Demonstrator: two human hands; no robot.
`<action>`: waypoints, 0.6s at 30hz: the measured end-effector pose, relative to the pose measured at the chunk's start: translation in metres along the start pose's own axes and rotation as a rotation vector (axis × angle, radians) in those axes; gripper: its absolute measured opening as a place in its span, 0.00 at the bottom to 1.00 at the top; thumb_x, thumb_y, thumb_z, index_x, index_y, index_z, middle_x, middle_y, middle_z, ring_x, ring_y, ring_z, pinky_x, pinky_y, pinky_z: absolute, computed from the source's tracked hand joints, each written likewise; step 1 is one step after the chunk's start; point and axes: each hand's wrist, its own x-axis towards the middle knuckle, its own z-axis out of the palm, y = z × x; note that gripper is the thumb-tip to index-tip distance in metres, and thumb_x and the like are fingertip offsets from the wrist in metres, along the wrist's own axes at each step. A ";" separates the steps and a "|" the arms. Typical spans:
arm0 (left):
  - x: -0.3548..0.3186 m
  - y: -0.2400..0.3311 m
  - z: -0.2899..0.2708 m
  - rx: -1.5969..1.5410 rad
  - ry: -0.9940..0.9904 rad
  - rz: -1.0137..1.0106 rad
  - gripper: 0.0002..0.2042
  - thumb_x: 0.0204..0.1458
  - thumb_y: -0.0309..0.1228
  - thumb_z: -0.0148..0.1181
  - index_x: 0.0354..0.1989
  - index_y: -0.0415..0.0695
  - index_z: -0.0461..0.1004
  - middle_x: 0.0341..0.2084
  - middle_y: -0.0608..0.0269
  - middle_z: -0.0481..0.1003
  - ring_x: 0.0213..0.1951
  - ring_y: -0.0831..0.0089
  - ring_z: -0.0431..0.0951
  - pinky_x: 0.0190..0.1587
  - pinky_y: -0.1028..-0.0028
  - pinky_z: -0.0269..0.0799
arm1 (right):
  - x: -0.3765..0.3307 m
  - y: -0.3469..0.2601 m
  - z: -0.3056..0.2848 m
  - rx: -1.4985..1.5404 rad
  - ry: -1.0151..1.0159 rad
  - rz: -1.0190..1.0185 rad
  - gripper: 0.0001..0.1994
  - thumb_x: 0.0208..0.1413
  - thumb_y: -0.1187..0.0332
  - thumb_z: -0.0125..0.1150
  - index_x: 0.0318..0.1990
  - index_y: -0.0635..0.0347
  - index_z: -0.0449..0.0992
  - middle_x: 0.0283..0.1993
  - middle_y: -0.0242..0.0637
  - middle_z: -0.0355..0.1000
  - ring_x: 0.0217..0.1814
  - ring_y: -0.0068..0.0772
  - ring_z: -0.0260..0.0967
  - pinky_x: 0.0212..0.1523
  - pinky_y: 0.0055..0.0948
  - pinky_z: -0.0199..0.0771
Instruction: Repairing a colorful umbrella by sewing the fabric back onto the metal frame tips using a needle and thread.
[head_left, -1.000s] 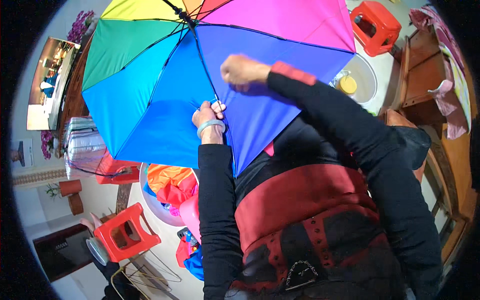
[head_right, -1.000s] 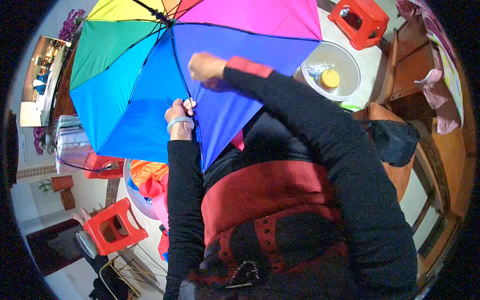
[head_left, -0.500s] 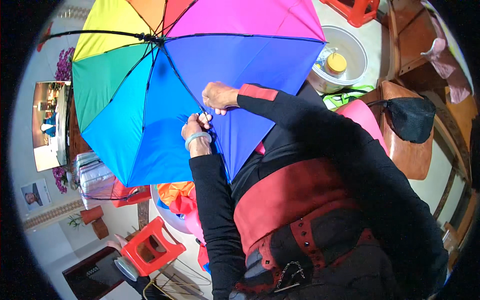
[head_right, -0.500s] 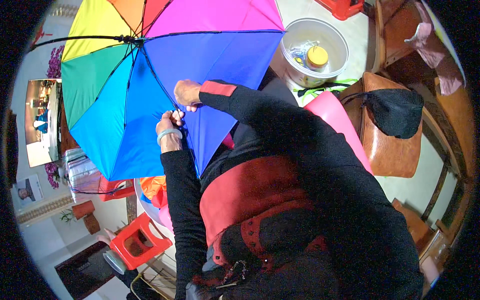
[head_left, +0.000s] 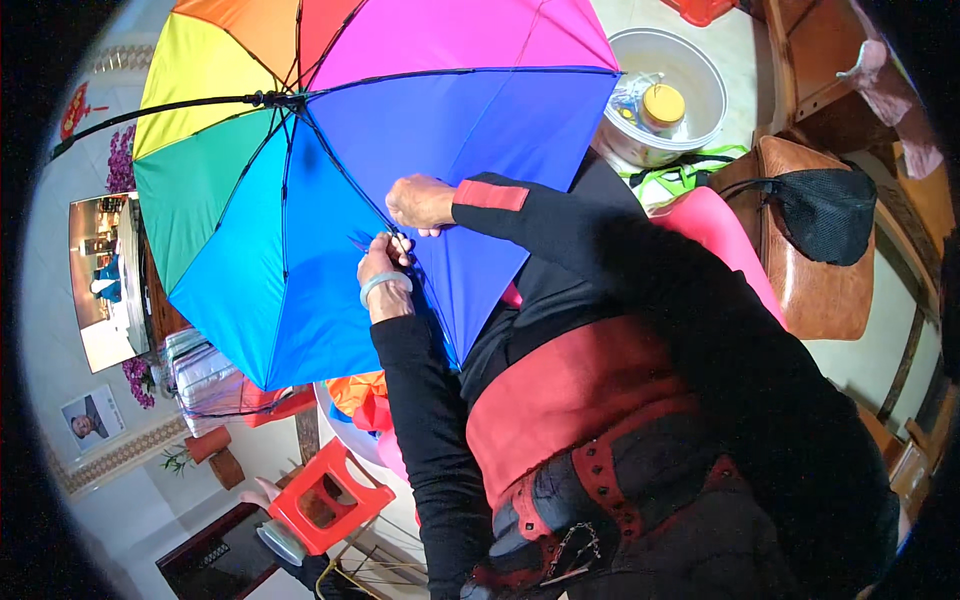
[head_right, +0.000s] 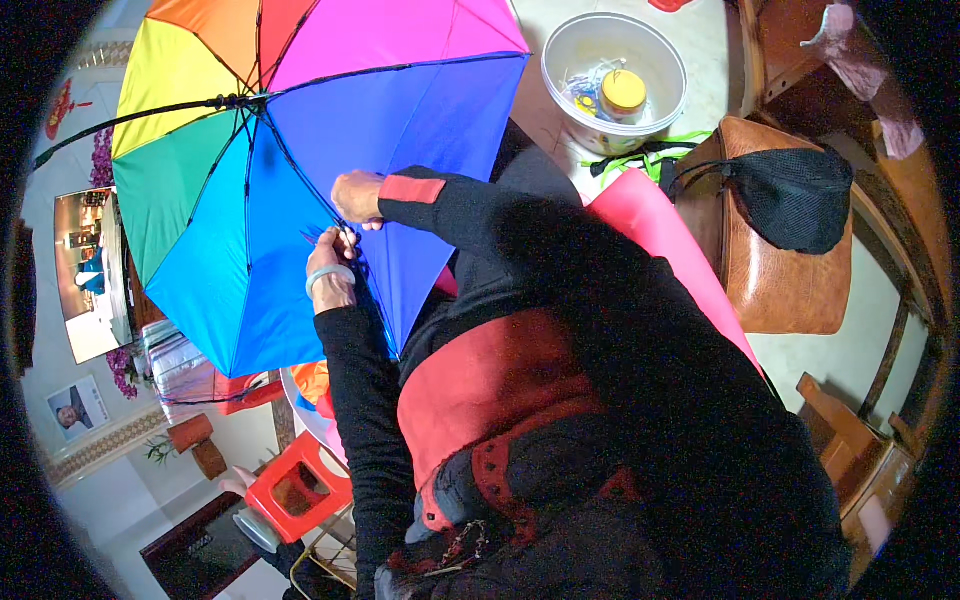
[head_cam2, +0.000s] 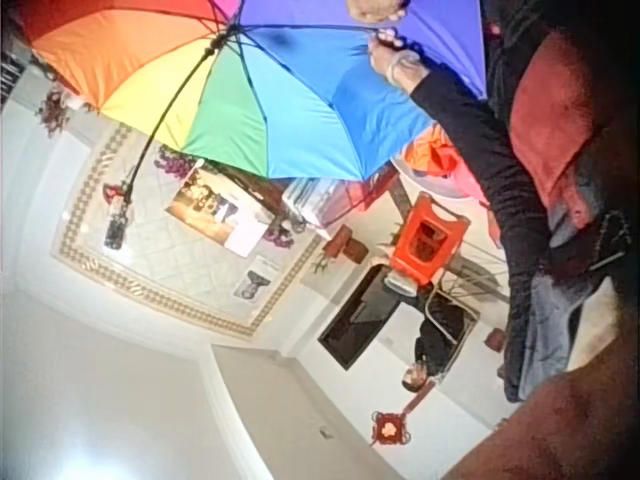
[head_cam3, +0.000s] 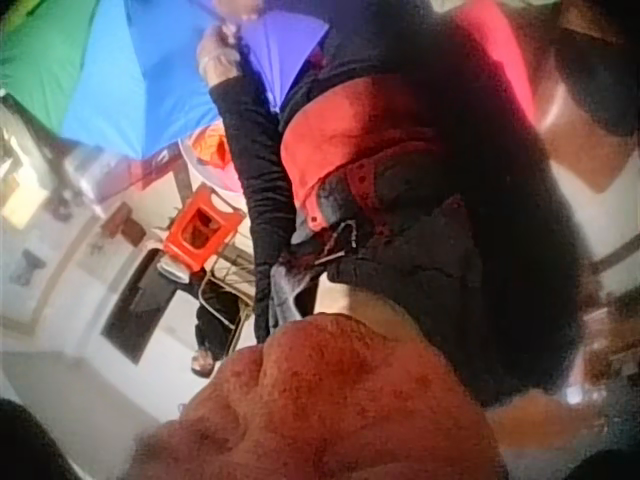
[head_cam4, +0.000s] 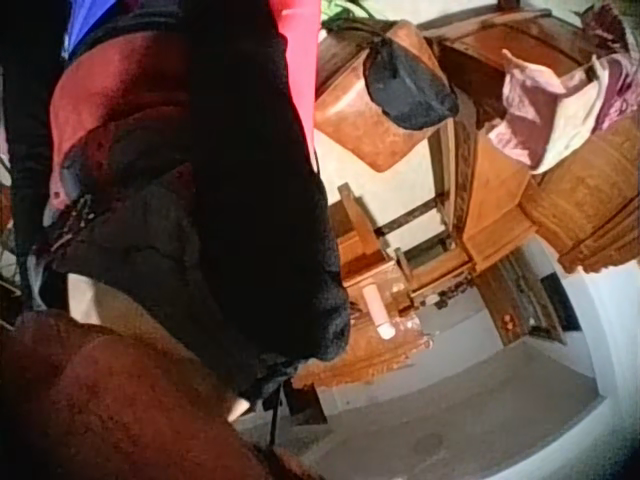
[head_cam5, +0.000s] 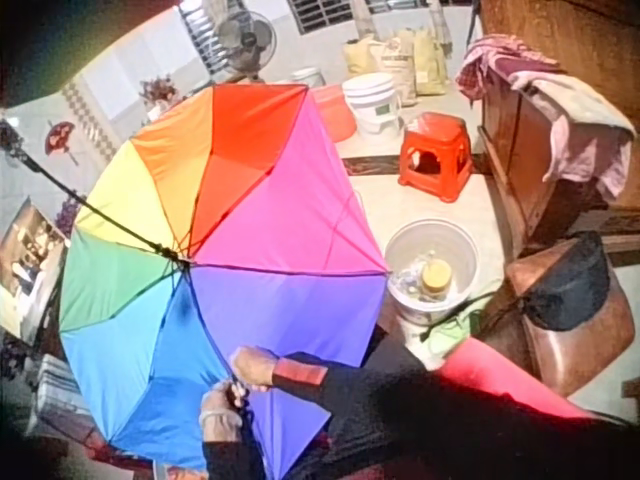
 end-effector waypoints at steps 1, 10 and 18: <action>0.001 0.001 -0.001 0.000 -0.008 -0.009 0.08 0.48 0.27 0.46 0.21 0.35 0.65 0.13 0.56 0.69 0.11 0.71 0.65 0.14 0.76 0.58 | 0.005 0.003 0.004 -0.001 -0.003 -0.004 0.06 0.44 0.72 0.47 0.23 0.63 0.71 0.18 0.40 0.68 0.18 0.34 0.69 0.15 0.31 0.69; -0.015 0.002 0.020 -0.014 0.140 0.092 0.07 0.47 0.26 0.46 0.20 0.37 0.65 0.12 0.58 0.69 0.09 0.74 0.65 0.08 0.79 0.54 | 0.015 -0.001 0.016 -0.678 0.314 -0.378 0.07 0.42 0.70 0.48 0.23 0.62 0.71 0.24 0.46 0.70 0.29 0.48 0.69 0.29 0.43 0.69; -0.016 0.000 0.013 -0.074 0.210 0.097 0.08 0.48 0.29 0.48 0.23 0.37 0.66 0.14 0.58 0.69 0.12 0.73 0.68 0.10 0.79 0.57 | -0.038 -0.124 -0.125 0.303 0.146 -0.222 0.10 0.48 0.65 0.48 0.31 0.63 0.69 0.33 0.45 0.69 0.33 0.24 0.69 0.27 0.22 0.70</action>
